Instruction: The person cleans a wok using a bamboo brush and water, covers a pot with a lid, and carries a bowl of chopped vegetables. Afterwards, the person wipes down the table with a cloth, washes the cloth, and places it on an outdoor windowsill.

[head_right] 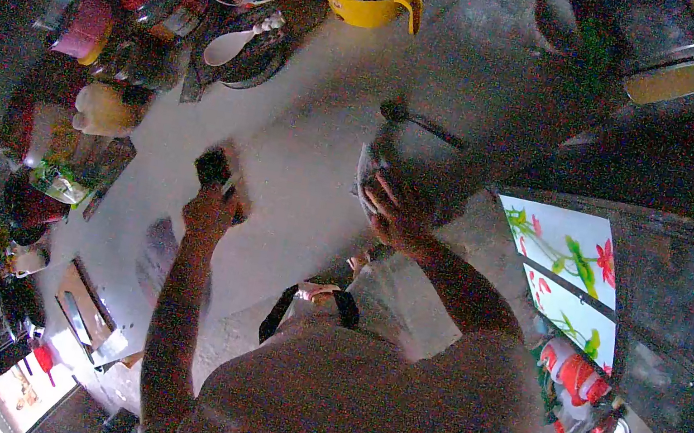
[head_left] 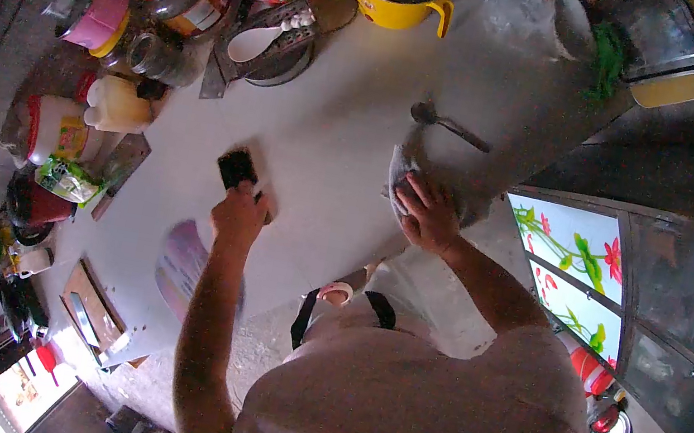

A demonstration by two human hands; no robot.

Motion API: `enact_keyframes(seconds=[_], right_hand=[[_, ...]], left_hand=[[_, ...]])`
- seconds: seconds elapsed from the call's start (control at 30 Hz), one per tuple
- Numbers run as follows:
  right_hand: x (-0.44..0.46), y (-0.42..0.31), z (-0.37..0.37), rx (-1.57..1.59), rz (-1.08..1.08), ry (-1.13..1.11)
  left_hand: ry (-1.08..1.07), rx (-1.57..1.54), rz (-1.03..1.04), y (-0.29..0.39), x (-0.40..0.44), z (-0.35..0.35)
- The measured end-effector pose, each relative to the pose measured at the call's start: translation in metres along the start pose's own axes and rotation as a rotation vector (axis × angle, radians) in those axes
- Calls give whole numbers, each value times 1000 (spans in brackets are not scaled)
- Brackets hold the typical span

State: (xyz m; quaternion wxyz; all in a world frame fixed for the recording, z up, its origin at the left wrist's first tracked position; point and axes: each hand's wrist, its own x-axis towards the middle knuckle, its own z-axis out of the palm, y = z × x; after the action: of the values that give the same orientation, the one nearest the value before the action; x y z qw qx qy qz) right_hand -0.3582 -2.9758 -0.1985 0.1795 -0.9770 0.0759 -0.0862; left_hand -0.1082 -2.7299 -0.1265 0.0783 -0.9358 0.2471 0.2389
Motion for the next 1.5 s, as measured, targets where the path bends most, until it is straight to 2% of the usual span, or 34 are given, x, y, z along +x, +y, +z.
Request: enact_keyframes(seconds=[0.03, 0.1, 0.13, 0.2, 0.23, 0.3, 0.33, 0.4, 0.47, 0.53, 0.67, 0.7, 0.77, 0.8, 0.87, 0.9, 0.93, 0.97, 1.0, 1.07, 1.1, 1.13, 1.17, 1.2, 1.23, 1.27, 1.33, 1.47, 1.5], right_hand=[[0, 0, -2, 4, 1, 1], [1, 3, -7, 51, -7, -29], [0, 6, -7, 45, -5, -27], [-1, 13, 0, 162, -16, 19], [-2, 14, 4, 156, -13, 21], [-7, 12, 12, 269, -23, 30], [-8, 11, 16, 258, -22, 34], [-9, 9, 23, 186, -45, 96], [-8, 8, 20, 183, -10, 49], [-4, 9, 7, 140, 10, -35], [-5, 14, 38, 174, -9, 89], [-15, 12, 68, 453, 172, 194], [-16, -12, 56, 657, 465, 121], [-10, -24, 17, 530, 621, 12], [8, -33, -25, 877, 686, -54], [14, -66, -60, 1062, 596, -14], [0, -81, -57, 1390, 966, 6], [18, -159, -101, 1353, 888, 69], [24, -155, -88, 1398, 595, -179], [34, -217, -63, 1309, 540, -323], [36, -234, -21, 1257, 545, -348], [38, -270, 5, 1076, 346, -342], [42, -314, 14, 947, 331, -475], [38, -300, 102, 641, 133, -312], [40, -333, 119, 473, -130, -196], [35, -362, 141, 273, -151, -148], [20, -410, 183, -107, -332, 32], [45, -515, 250, -197, -247, -59], [56, -559, 253, -244, -246, -89]], left_hand=[[-1, 4, -2, 5, 0, -5], [314, 249, 554, 26, 0, -12], [318, 247, 559, 40, -2, -17], [241, 358, 849, 63, -6, -24], [246, 356, 853, 65, -4, -18], [204, 413, 1082, 65, -2, 7], [214, 412, 1087, 63, -3, 15], [271, 318, 1226, 54, -4, 30], [247, 377, 1246, 52, -1, 46], [88, 390, 1154, 55, -13, 51], [286, 299, 1044, 37, -31, 64], [292, 294, 1036, 24, -41, 61], [250, 48, 815, -1, -101, 65], [257, -56, 755, -10, -117, 69], [277, -241, 509, -22, -164, 88], [330, -337, 403, -30, -186, 108], [364, -438, 344, -43, -214, 120], [381, -441, 195, -57, -241, 130], [399, -464, 98, -72, -268, 133], [377, -643, -147, -100, -304, 146], [381, -675, -243, -110, -319, 161], [391, -684, -260, -123, -333, 174], [408, -705, -308, -137, -345, 186], [424, -726, -356, -150, -356, 197], [481, -736, -400, -164, -371, 195], [486, -743, -409, -179, -383, 208], [593, -856, -454, -214, -406, 235], [563, -1045, -493, -300, -447, 287], [485, -1186, -531, -325, -457, 299]])
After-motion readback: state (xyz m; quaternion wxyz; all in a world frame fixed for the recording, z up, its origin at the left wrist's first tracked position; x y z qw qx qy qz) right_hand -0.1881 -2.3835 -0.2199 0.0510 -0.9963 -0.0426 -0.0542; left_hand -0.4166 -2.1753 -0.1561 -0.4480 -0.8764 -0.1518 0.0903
